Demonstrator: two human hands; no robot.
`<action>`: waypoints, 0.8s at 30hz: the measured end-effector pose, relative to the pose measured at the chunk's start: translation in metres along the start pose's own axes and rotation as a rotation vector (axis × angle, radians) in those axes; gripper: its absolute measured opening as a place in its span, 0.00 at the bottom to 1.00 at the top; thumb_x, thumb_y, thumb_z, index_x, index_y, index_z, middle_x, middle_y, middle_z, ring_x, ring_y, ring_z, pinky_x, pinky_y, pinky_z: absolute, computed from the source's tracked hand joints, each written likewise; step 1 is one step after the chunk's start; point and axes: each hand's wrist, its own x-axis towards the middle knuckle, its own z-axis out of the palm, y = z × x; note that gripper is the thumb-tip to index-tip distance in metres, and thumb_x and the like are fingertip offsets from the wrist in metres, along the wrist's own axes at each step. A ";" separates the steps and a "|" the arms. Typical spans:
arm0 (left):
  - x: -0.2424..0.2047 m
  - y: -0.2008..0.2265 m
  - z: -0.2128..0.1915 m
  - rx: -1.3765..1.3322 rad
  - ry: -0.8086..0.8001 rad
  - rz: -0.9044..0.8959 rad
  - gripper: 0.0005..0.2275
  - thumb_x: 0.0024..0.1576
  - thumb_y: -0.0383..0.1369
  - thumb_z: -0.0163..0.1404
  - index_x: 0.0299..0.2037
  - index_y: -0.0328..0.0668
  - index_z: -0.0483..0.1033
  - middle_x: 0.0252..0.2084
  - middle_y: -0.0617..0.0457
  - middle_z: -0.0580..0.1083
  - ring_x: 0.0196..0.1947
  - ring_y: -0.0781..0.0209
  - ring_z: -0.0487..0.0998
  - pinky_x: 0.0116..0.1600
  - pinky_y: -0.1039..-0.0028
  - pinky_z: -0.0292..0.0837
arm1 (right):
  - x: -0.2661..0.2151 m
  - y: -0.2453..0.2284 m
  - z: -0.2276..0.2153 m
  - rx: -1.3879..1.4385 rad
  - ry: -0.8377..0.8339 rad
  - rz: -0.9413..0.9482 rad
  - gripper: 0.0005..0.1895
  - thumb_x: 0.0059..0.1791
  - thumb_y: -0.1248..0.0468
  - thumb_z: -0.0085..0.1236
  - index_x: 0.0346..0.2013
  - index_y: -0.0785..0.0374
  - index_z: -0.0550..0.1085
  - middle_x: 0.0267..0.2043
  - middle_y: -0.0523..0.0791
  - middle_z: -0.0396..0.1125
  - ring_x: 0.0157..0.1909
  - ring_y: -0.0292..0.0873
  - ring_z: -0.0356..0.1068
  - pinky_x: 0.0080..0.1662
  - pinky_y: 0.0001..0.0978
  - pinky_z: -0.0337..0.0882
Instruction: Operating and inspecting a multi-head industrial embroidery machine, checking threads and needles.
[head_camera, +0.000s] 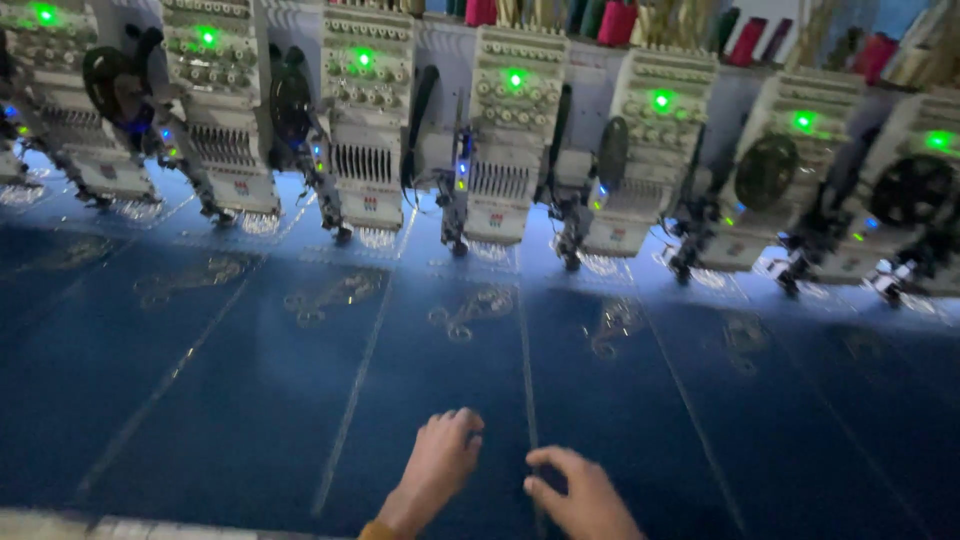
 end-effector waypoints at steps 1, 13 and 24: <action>0.022 -0.013 0.002 -0.001 0.001 -0.003 0.08 0.59 0.33 0.51 0.47 0.55 0.72 0.44 0.54 0.74 0.47 0.46 0.74 0.49 0.54 0.69 | 0.039 0.006 0.006 -0.002 -0.003 -0.001 0.21 0.51 0.48 0.58 0.60 0.39 0.76 0.64 0.28 0.72 0.67 0.29 0.69 0.69 0.27 0.64; 0.227 -0.164 0.127 0.341 -0.110 0.057 0.36 0.65 0.54 0.49 0.76 0.48 0.46 0.79 0.49 0.42 0.77 0.48 0.40 0.75 0.54 0.40 | 0.422 0.113 0.179 -0.548 0.759 -0.082 0.31 0.48 0.33 0.37 0.65 0.27 0.65 0.74 0.29 0.55 0.73 0.37 0.55 0.70 0.52 0.55; 0.361 -0.177 0.149 0.734 0.655 0.155 0.36 0.66 0.62 0.26 0.77 0.47 0.45 0.80 0.54 0.47 0.80 0.61 0.44 0.81 0.70 0.38 | 0.516 0.043 0.096 -0.659 0.984 -0.231 0.34 0.49 0.46 0.39 0.71 0.43 0.60 0.76 0.36 0.54 0.75 0.41 0.53 0.72 0.47 0.50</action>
